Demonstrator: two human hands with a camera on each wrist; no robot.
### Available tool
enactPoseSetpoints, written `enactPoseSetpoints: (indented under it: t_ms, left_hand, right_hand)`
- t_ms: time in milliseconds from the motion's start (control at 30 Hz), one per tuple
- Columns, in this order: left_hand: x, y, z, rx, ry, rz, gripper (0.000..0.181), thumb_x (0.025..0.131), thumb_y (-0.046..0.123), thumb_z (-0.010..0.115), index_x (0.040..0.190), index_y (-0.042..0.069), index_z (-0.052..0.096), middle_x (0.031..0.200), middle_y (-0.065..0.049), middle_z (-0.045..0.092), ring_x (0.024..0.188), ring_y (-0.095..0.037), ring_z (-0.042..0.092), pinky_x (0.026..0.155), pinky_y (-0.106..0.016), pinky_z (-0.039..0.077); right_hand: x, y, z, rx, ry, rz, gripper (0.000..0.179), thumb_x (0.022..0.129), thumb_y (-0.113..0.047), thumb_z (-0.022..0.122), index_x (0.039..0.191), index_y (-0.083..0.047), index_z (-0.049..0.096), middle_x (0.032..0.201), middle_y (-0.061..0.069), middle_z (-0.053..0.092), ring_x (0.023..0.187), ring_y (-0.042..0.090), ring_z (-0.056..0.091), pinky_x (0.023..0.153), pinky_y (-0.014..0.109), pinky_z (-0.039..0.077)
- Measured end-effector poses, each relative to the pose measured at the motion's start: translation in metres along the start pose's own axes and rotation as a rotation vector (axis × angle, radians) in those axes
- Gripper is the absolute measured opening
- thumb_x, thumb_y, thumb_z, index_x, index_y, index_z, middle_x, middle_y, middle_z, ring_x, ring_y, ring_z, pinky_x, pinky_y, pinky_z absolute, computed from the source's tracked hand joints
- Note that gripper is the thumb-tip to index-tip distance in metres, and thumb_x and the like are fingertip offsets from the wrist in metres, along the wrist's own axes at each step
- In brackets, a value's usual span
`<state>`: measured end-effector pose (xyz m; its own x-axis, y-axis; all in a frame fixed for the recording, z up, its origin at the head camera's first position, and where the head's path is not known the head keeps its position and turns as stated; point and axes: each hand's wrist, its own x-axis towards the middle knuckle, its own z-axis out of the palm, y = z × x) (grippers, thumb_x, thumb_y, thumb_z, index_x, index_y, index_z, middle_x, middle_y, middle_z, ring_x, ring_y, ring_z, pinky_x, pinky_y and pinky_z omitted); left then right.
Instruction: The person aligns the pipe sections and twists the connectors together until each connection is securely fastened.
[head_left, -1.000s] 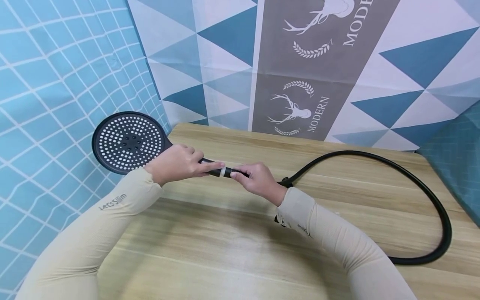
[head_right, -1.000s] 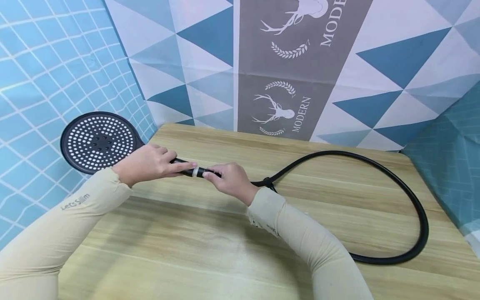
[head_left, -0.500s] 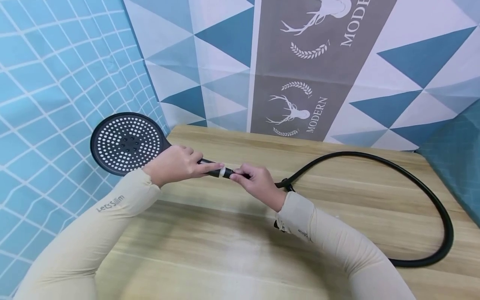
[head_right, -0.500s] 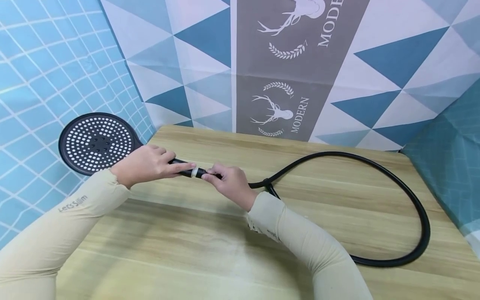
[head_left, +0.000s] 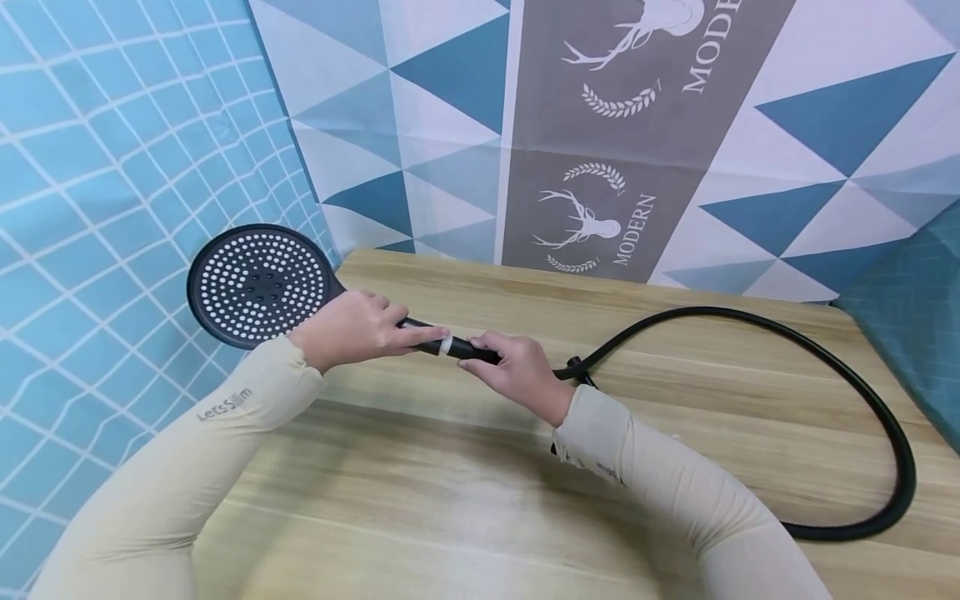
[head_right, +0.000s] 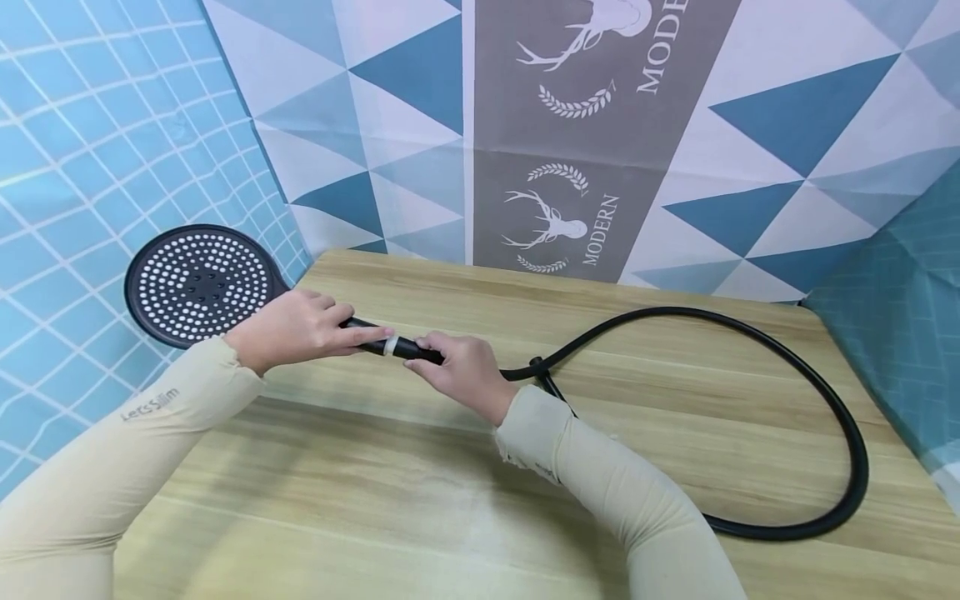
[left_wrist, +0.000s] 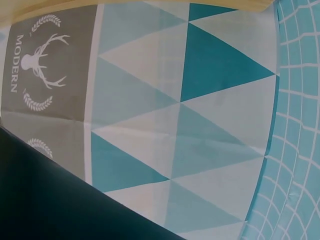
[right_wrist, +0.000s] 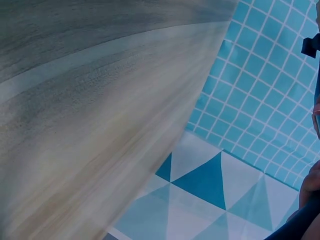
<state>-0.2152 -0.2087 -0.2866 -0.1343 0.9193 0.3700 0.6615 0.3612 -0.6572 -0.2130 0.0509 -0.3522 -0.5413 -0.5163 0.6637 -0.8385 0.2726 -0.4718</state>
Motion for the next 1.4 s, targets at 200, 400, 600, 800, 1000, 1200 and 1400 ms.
enactPoseSetpoints:
  t_ms: [200,400,600,800,1000,1200,1400]
  left_hand:
    - [0.0009,-0.0011,-0.0009,0.001,-0.009,0.005,0.055,0.072,0.017,0.085,0.123,0.024,0.064,0.060,-0.004,0.045,0.042,-0.013,0.036,0.039,-0.022,0.031]
    - [0.0000,-0.0014,-0.0017,0.004,-0.016,0.009,0.058,0.071,0.012,0.084,0.124,0.024,0.063,0.060,-0.003,0.045,0.042,-0.013,0.035,0.039,-0.022,0.030]
    - [-0.0004,-0.0021,-0.0018,-0.015,0.002,0.012,0.056,0.072,0.023,0.084,0.124,0.022,0.063,0.060,-0.003,0.044,0.042,-0.013,0.035,0.039,-0.022,0.030]
    - [0.0003,-0.0034,-0.0015,-0.020,0.027,0.012,0.051,0.076,0.026,0.081,0.124,0.022,0.064,0.060,-0.003,0.044,0.042,-0.013,0.035,0.039,-0.022,0.029]
    - [0.0010,-0.0037,-0.0012,-0.027,0.059,0.014,0.036,0.107,0.026,0.034,0.124,0.021,0.065,0.060,-0.003,0.043,0.042,-0.012,0.033,0.039,-0.022,0.027]
    - [0.0002,-0.0057,-0.0045,-0.038,0.025,0.003,0.048,0.079,0.024,0.078,0.125,0.019,0.063,0.061,-0.004,0.045,0.043,-0.013,0.035,0.039,-0.022,0.029]
    - [0.0029,-0.0073,-0.0082,-0.029,0.036,0.013,0.058,0.070,0.022,0.086,0.124,0.020,0.064,0.061,-0.003,0.044,0.042,-0.012,0.033,0.039,-0.021,0.027]
  right_hand:
    - [0.0015,-0.0018,-0.0006,0.015,-0.011,0.037,0.019,0.079,-0.005,0.079,0.093,0.003,0.069,0.085,0.017,0.073,0.061,0.015,0.063,0.055,0.023,0.050]
    - [0.0021,-0.0033,-0.0016,0.005,-0.032,0.056,0.019,0.081,-0.007,0.078,0.096,0.003,0.070,0.085,0.015,0.073,0.059,0.013,0.060,0.055,0.022,0.049]
    - [0.0025,-0.0027,-0.0021,-0.057,-0.039,0.017,0.016,0.084,-0.010,0.075,0.092,0.001,0.068,0.070,0.006,0.066,0.054,0.008,0.051,0.051,0.021,0.043]
    - [0.0035,-0.0023,-0.0037,-0.148,-0.065,-0.041,0.025,0.096,-0.024,0.061,0.083,-0.003,0.063,0.060,-0.002,0.052,0.050,0.004,0.041,0.049,0.020,0.037]
    - [0.0043,-0.0060,-0.0035,-0.256,-0.106,-0.054,0.053,0.101,-0.045,0.029,0.086,-0.002,0.056,0.059,-0.001,0.048,0.047,0.007,0.041,0.046,0.022,0.036]
    - [0.0047,-0.0088,-0.0018,-0.133,-0.109,0.049,0.021,0.096,-0.013,0.061,0.106,0.001,0.050,0.069,0.005,0.059,0.050,0.010,0.046,0.048,0.023,0.038]
    - [0.0050,-0.0047,0.0016,-0.062,-0.018,-0.026,0.027,0.081,-0.010,0.078,0.089,-0.002,0.053,0.086,0.010,0.073,0.057,0.011,0.056,0.053,0.021,0.044]
